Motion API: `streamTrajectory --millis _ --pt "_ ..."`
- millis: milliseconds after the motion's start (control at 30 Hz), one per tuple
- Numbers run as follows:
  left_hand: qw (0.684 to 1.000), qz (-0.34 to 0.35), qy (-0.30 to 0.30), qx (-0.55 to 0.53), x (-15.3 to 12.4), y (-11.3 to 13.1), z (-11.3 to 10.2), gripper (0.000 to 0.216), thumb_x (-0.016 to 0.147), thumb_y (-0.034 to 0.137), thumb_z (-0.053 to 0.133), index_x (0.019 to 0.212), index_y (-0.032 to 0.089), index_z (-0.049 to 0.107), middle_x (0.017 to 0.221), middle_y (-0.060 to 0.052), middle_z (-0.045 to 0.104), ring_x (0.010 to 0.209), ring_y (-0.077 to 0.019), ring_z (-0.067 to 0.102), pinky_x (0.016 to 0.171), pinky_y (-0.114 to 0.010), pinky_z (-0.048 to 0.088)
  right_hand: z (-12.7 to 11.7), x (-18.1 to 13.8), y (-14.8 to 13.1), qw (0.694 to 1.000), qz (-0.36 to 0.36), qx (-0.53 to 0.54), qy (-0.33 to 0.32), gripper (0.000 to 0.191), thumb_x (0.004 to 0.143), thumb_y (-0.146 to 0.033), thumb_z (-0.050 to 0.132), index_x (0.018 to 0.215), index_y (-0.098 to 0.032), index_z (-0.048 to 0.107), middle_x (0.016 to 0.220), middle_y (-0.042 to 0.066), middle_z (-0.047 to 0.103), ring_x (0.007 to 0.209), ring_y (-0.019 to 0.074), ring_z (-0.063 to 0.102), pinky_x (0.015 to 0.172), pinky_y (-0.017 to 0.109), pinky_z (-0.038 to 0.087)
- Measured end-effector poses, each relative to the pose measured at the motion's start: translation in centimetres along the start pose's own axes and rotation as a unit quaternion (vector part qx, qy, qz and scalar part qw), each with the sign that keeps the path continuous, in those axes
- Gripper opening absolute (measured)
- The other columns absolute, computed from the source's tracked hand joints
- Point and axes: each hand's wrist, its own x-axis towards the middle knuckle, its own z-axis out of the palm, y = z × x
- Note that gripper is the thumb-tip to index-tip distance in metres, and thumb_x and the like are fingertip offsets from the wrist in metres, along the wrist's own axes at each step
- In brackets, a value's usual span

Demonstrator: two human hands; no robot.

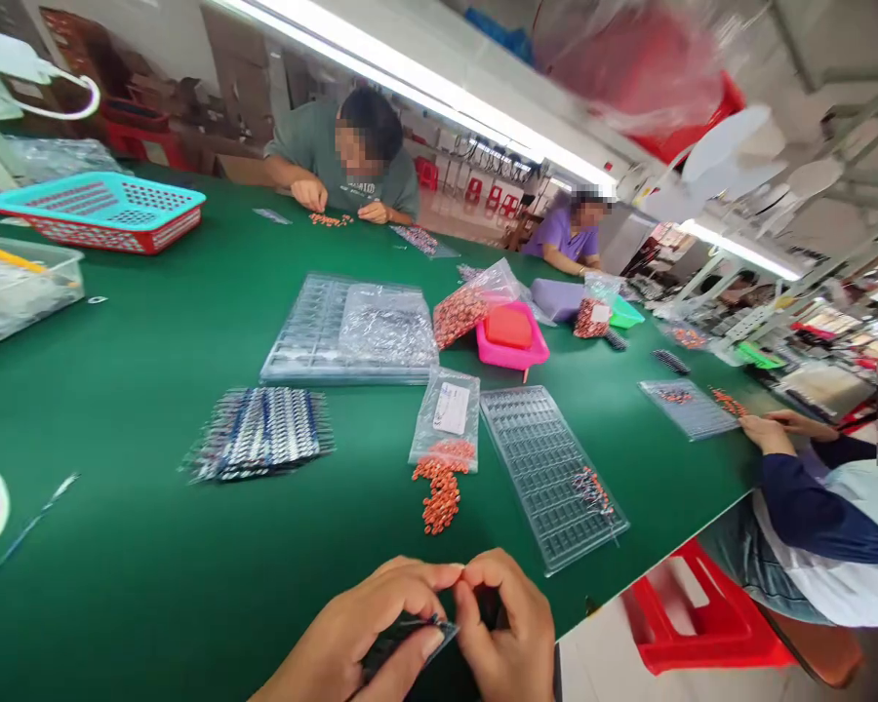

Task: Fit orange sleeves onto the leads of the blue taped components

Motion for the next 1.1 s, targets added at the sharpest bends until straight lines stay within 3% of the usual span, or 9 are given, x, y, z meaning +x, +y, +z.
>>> streamTrajectory --millis 33,267,667,867,1100 --pt "1.000 0.030 0.004 -0.009 0.0 0.2 0.0 0.016 0.090 0.013 0.054 0.095 0.024 0.064 0.110 -0.006 0.077 0.104 -0.0183 0.072 0.092 -0.024 0.056 -0.3 0.1 -0.2 1.000 0.017 0.004 -0.011 0.014 0.086 -0.011 0.058 0.077 -0.021 0.057 0.063 -0.003 0.061 0.051 0.0098 0.058 0.049 0.018 0.045" --pt "1.000 -0.012 -0.009 -0.023 0.2 1.4 -0.2 0.019 0.091 0.006 0.053 0.097 0.021 0.062 0.103 -0.007 0.076 0.113 -0.0183 0.068 0.096 -0.027 0.053 -0.9 -0.3 -0.7 0.996 0.070 0.036 -0.042 0.013 0.086 -0.009 0.060 0.084 -0.022 0.059 0.073 -0.002 0.066 0.061 0.0112 0.062 0.055 0.020 0.049" --pt "0.998 -0.041 -0.007 -0.049 -0.1 1.1 -0.1 0.017 0.093 0.008 0.054 0.099 0.021 0.064 0.121 -0.010 0.074 0.119 -0.0192 0.066 0.101 -0.030 0.052 -0.8 -0.6 -0.5 0.998 0.055 0.024 -0.031 0.015 0.088 -0.008 0.061 0.093 -0.023 0.061 0.078 0.000 0.068 0.068 0.0130 0.066 0.059 0.023 0.052" --pt "0.997 -0.058 -0.009 -0.053 0.0 1.5 -0.2 0.016 0.093 0.010 0.054 0.097 0.021 0.064 0.107 -0.007 0.078 0.118 -0.0207 0.067 0.099 -0.031 0.054 -0.9 -0.3 -0.7 0.998 0.051 0.015 -0.034 0.014 0.089 -0.009 0.062 0.092 -0.023 0.062 0.077 -0.001 0.068 0.064 0.0113 0.064 0.056 0.023 0.051" --pt "0.997 -0.061 -0.018 -0.043 0.1 1.5 -0.2 0.015 0.093 0.011 0.054 0.096 0.020 0.064 0.111 -0.009 0.077 0.116 -0.0209 0.068 0.098 -0.032 0.055 -0.8 -0.7 -0.6 0.999 0.041 0.010 -0.020 0.017 0.089 -0.008 0.062 0.097 -0.023 0.062 0.078 0.001 0.069 0.065 0.0133 0.064 0.055 0.025 0.050"
